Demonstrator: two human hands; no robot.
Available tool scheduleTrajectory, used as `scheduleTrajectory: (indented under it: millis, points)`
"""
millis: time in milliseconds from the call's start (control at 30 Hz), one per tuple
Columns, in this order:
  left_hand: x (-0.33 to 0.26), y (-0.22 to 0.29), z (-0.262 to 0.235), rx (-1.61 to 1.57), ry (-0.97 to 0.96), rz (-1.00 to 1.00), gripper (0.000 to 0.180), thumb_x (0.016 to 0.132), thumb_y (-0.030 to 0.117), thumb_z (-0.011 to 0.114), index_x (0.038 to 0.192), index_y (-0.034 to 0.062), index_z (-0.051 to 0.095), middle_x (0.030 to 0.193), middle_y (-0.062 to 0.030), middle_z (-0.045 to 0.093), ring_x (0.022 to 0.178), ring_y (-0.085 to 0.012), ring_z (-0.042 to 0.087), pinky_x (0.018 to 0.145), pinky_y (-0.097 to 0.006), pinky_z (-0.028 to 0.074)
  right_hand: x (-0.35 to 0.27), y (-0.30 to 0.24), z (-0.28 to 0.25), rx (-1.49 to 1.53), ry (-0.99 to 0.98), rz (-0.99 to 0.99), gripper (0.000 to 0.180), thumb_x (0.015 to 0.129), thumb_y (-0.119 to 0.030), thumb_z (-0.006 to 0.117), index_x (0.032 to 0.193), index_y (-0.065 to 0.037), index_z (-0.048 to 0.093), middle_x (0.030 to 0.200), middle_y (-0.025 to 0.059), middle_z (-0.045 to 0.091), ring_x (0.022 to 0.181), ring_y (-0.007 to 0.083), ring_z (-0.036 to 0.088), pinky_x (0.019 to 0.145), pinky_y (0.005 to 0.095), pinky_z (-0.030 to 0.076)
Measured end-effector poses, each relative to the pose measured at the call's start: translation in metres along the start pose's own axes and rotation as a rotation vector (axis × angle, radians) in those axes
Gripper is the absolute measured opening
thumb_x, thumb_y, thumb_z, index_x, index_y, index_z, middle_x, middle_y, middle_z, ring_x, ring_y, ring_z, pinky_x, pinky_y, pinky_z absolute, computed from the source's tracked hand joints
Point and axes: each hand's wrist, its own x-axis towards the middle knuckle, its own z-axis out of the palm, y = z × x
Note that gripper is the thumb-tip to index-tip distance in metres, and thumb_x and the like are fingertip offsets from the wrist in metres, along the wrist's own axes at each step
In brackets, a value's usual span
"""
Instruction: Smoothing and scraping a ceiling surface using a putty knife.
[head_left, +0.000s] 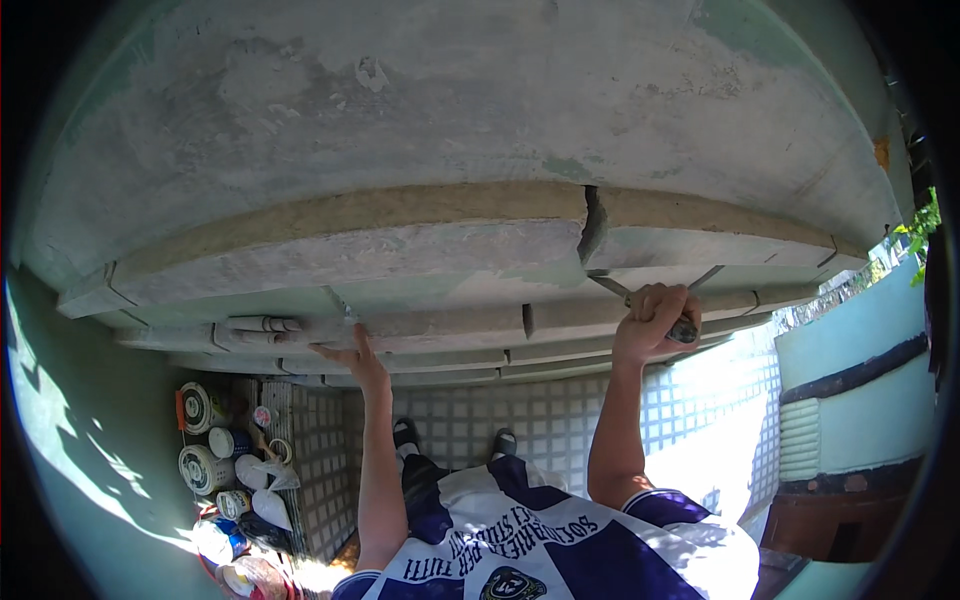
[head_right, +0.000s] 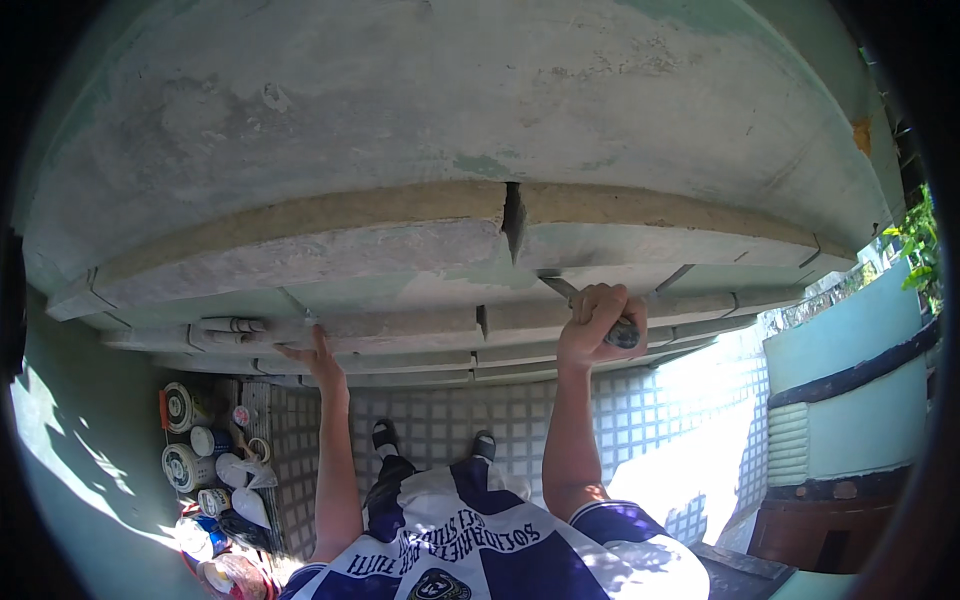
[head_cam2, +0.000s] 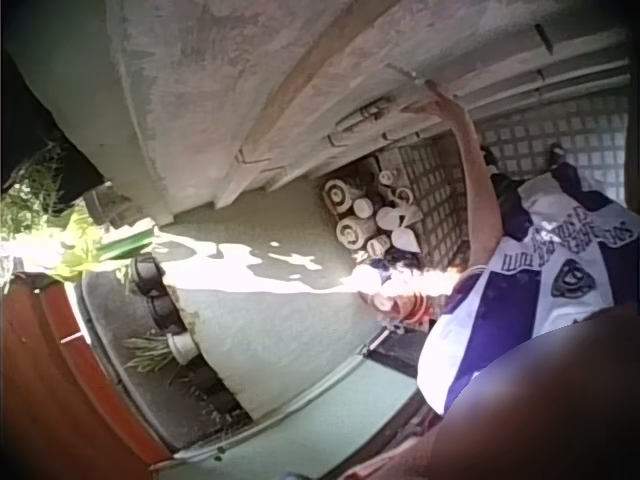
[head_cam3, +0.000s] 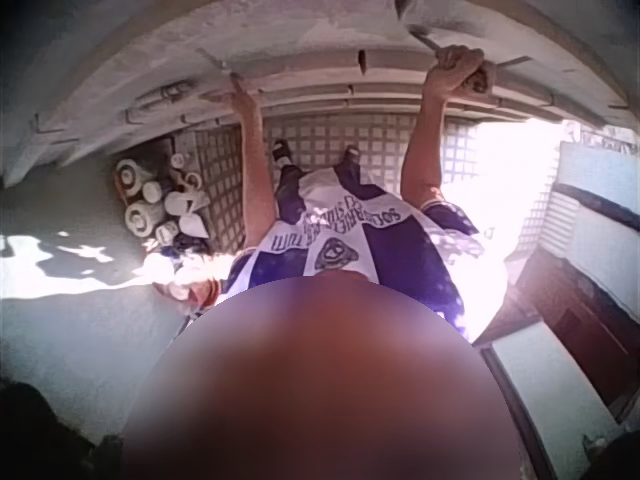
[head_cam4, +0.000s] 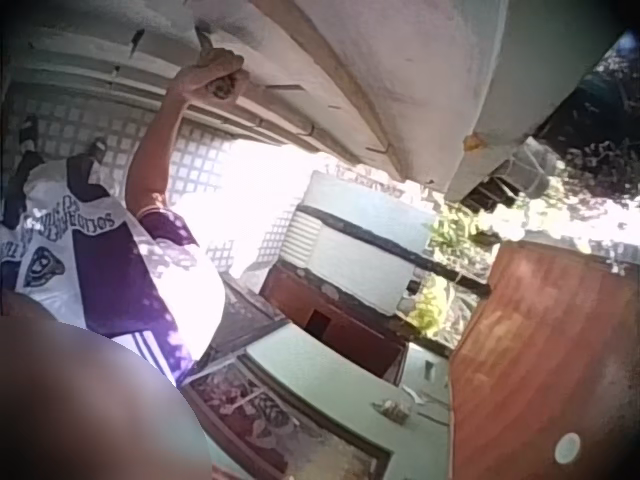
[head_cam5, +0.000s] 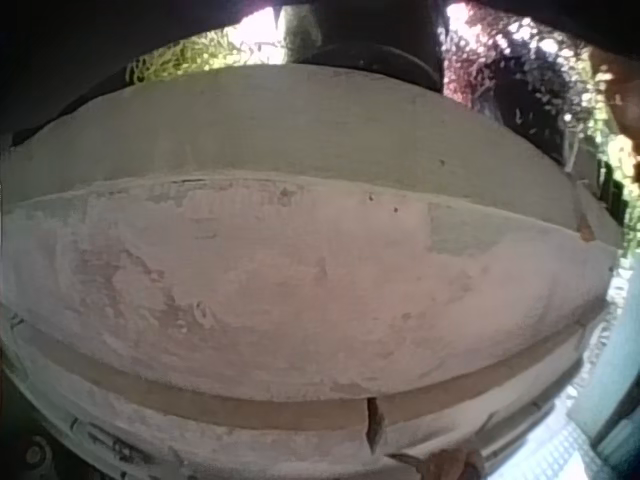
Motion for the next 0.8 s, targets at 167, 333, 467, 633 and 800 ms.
scheduleTrajectory:
  millis: [167, 333, 467, 633, 800]
  points:
    - [0.001, 0.001, 0.005, -0.039, 0.023, -0.019, 0.099, 0.095, 0.028, 0.057, 0.144, 0.0071, -0.027, 0.154, -0.0181, 0.000, 0.137, -0.0271, 0.022, 0.112, -0.039, 0.020, -0.008, 0.024, -0.007, -0.114, -0.048, 0.121, 0.033, 0.091, 0.000, 0.050, 0.063, -0.007, 0.033, 0.048, 0.0019, 0.039, 0.041, 0.0060, 0.031, 0.037, 0.0240, 0.021]
    - [-0.007, 0.020, -0.001, -0.161, -0.003, -0.132, 0.097, 0.096, 0.027, 0.056, 0.144, 0.0076, -0.026, 0.154, -0.0175, 0.000, 0.137, -0.0270, 0.021, 0.113, -0.039, 0.019, -0.008, 0.020, -0.012, -0.124, 0.004, 0.050, 0.035, 0.093, -0.005, 0.051, 0.064, -0.008, 0.031, 0.047, 0.0016, 0.038, 0.041, 0.0055, 0.029, 0.037, 0.0241, 0.021]
    - [0.000, -0.002, -0.004, -0.119, -0.025, -0.051, 0.096, 0.096, 0.027, 0.055, 0.144, 0.0083, -0.026, 0.154, -0.0172, 0.000, 0.137, -0.0269, 0.021, 0.113, -0.038, 0.019, -0.006, 0.015, -0.015, -0.035, -0.015, 0.066, 0.037, 0.093, -0.005, 0.051, 0.064, -0.009, 0.029, 0.047, 0.0010, 0.037, 0.041, 0.0054, 0.029, 0.037, 0.0245, 0.020]
    - [0.000, -0.005, -0.001, 0.008, 0.006, -0.001, 0.096, 0.097, 0.025, 0.053, 0.142, 0.0078, -0.030, 0.153, -0.0206, -0.001, 0.137, -0.0277, 0.021, 0.112, -0.038, 0.020, -0.005, 0.017, -0.014, -0.065, -0.015, 0.074, 0.036, 0.093, -0.006, 0.051, 0.064, -0.009, 0.030, 0.046, 0.0015, 0.036, 0.040, 0.0055, 0.028, 0.037, 0.0243, 0.019]
    - [0.000, -0.005, 0.000, -0.026, 0.032, -0.024, 0.096, 0.096, 0.024, 0.055, 0.144, 0.0098, -0.026, 0.154, -0.0171, 0.001, 0.138, -0.0270, 0.020, 0.113, -0.039, 0.019, -0.007, 0.015, -0.018, 0.035, -0.118, -0.090, 0.029, 0.092, -0.007, 0.049, 0.070, -0.012, 0.031, 0.049, -0.0019, 0.032, 0.039, 0.0047, 0.026, 0.036, 0.0222, 0.018]
